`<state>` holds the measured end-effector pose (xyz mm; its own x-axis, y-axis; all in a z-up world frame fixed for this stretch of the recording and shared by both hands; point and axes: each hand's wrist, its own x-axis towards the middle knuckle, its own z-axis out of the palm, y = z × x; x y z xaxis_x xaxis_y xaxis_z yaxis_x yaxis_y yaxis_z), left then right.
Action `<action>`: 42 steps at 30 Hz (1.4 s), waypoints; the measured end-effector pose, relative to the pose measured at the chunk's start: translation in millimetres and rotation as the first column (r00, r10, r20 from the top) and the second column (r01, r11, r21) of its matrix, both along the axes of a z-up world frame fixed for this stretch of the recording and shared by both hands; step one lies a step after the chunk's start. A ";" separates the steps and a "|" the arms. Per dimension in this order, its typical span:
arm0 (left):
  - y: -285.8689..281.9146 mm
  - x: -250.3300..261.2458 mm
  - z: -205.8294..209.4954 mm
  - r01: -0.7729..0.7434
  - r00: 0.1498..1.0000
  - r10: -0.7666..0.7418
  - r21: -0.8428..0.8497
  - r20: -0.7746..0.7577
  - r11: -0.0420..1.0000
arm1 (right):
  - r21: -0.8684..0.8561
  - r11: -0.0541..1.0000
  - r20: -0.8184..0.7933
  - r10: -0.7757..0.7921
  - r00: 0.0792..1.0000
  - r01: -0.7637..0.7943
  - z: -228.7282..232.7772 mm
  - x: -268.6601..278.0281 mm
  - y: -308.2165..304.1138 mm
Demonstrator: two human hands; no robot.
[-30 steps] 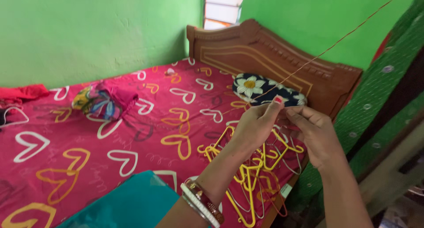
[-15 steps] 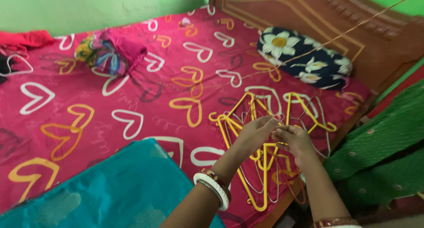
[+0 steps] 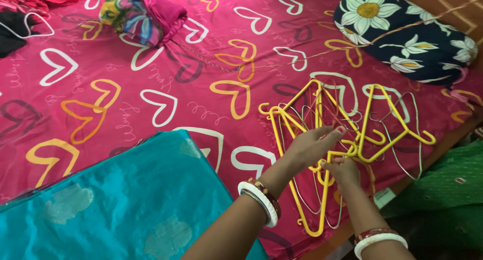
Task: The person places a teal garment on a red hanger and hangs it in a metal wardrobe. The person then folds a teal sari on a bed, places it on a yellow hanger, and hangs it in the wardrobe. The person repeats the process with a yellow sari.
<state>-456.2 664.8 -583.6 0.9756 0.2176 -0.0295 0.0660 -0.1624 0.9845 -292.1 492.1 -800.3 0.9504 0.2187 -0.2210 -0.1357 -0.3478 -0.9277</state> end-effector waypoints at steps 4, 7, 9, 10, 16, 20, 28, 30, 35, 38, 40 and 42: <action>0.6 -5.6 -0.3 -0.012 1.000 0.012 -0.038 0.000 0.999 | -0.078 0.996 -0.028 0.030 0.999 -0.033 11.8 -11.2 6.7; 0.6 -8.5 0.4 -0.018 1.000 0.019 -0.056 0.008 0.998 | -0.165 0.985 -0.017 0.041 0.999 -0.043 29.6 -31.1 11.9; -0.5 -10.8 -0.3 -0.032 0.999 0.034 -0.056 0.032 0.998 | -0.225 0.974 0.004 0.038 0.999 -0.036 36.3 -39.1 14.0; 0.2 -12.5 -0.8 -0.039 0.998 0.041 -0.056 0.043 0.998 | -0.263 0.964 0.008 0.042 0.999 -0.038 37.4 -37.0 16.1; 6.8 -22.1 -5.6 -0.144 0.985 0.138 0.052 0.100 0.988 | 0.126 0.992 -0.037 0.026 0.999 -0.021 27.1 -24.9 26.1; 16.0 -35.0 2.8 -0.231 0.967 0.210 0.149 0.140 0.962 | 0.008 0.999 0.005 0.033 0.999 -0.033 89.5 -51.2 40.0; 41.9 -97.1 42.8 -0.391 0.920 0.356 0.475 0.167 0.788 | -0.687 0.699 0.529 0.291 0.797 0.201 220.1 -127.3 57.3; 46.7 -114.1 55.0 -0.384 0.919 0.361 0.556 0.156 0.737 | -0.651 0.694 0.666 0.330 0.669 0.307 241.2 -139.9 57.9; 50.5 -170.0 92.9 -0.274 0.956 0.278 0.608 0.089 0.746 | -0.360 0.908 0.904 0.283 0.321 0.213 281.1 -165.5 67.7; 53.8 -199.3 108.9 -0.196 0.980 0.183 0.520 0.076 0.831 | -0.223 0.973 0.944 0.199 0.263 0.065 299.9 -195.2 92.1; 56.8 -214.8 114.2 -0.183 0.980 0.127 0.428 0.154 0.885 | -0.233 0.972 0.927 0.218 0.304 0.013 314.5 -225.6 107.7; 58.2 -227.2 116.7 -0.155 0.981 0.113 0.292 0.157 0.944 | -0.223 0.969 0.910 0.247 0.333 -0.108 330.4 -255.8 119.8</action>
<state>-683.4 723.0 -466.9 0.9268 0.3244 0.1894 -0.0240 -0.4521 0.8917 -547.9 611.9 -469.9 0.4999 0.4515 0.7390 0.8613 -0.3485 -0.3697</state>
